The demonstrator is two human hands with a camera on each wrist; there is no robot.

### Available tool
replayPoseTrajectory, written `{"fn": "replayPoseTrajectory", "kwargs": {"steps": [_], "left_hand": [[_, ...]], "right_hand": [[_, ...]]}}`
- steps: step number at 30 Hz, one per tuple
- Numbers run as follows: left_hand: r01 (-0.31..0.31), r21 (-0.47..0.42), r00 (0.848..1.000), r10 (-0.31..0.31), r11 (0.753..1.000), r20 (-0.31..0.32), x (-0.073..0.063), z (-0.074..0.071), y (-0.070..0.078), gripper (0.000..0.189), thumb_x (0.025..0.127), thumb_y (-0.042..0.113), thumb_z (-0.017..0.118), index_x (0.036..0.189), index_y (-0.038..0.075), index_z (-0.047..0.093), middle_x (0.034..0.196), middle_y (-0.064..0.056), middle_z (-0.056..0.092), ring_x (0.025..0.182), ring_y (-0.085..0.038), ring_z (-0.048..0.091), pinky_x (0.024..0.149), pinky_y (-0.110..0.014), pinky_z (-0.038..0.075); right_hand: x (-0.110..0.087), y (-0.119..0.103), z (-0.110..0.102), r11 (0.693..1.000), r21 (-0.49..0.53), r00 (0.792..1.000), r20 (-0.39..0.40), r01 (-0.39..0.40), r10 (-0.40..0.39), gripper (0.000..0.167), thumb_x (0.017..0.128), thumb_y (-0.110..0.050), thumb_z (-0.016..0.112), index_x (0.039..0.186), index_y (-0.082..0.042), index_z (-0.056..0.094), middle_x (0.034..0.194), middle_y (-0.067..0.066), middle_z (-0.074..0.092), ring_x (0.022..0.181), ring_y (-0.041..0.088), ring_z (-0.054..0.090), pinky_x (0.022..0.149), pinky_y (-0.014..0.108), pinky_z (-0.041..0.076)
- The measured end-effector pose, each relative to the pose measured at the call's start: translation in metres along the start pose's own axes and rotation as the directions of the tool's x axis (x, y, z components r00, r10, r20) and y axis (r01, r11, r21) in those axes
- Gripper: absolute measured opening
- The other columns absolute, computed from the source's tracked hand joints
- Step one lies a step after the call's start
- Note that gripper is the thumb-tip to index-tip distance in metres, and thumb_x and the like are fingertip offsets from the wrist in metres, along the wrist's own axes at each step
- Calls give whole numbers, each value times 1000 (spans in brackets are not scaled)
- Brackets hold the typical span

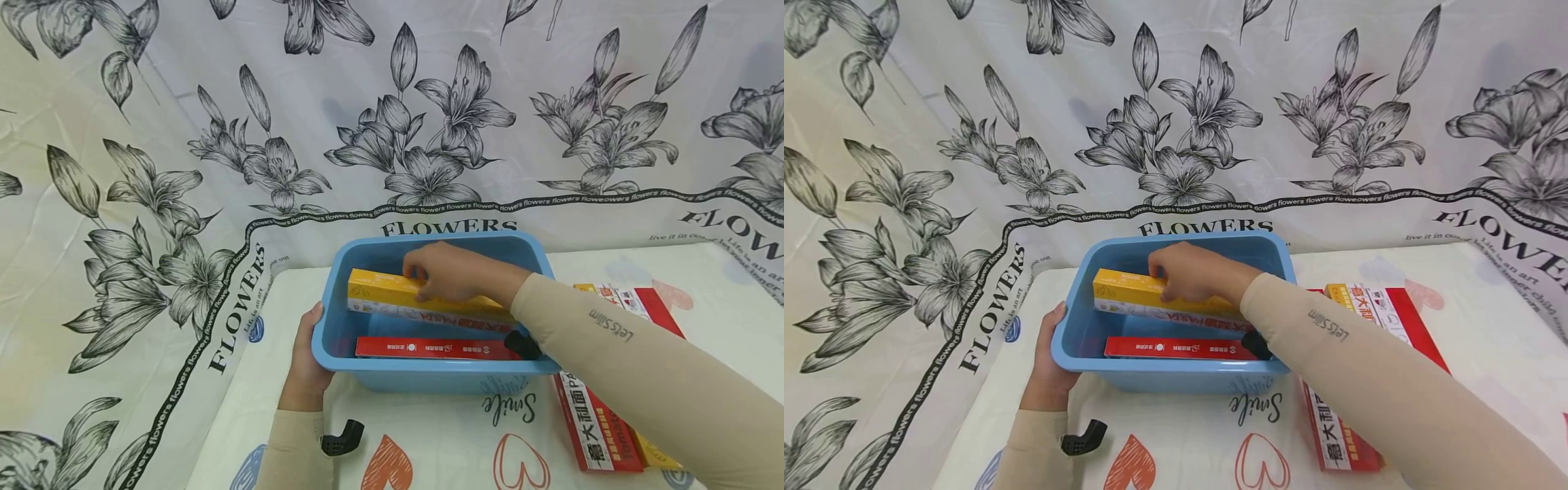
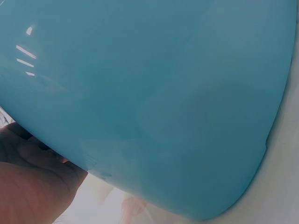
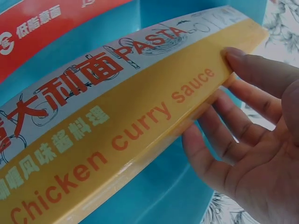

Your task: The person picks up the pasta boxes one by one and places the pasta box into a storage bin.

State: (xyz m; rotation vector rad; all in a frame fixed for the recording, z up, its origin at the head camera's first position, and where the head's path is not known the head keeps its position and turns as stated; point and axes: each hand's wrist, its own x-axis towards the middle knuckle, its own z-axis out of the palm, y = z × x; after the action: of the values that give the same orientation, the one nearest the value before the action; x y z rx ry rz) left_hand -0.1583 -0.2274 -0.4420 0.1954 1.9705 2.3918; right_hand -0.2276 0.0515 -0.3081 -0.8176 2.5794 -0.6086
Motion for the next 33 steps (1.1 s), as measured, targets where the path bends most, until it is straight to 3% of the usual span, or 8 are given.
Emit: {"fn": "replayPoseTrajectory", "kwargs": {"steps": [12,33], "left_hand": [[10,4,1000,-10,1000,-16,-2,0,0,73,105,59,39,164,17,49,161,-11,51,146,-38,45,117,-70,31],[-10,-13,1000,10,1000,11,-3,0,2,71,107,55,37,164,14,50,161,-15,51,144,-37,45,117,-66,32]], "right_hand": [[5,2,10,1000,-25,997,73,-14,16,39,97,-20,86,131,-14,68,106,3,65,96,24,62,82,37,58],[6,3,24,996,-77,991,130,36,-25,31,97,-14,85,124,-15,70,105,0,69,94,22,64,85,37,59]]}}
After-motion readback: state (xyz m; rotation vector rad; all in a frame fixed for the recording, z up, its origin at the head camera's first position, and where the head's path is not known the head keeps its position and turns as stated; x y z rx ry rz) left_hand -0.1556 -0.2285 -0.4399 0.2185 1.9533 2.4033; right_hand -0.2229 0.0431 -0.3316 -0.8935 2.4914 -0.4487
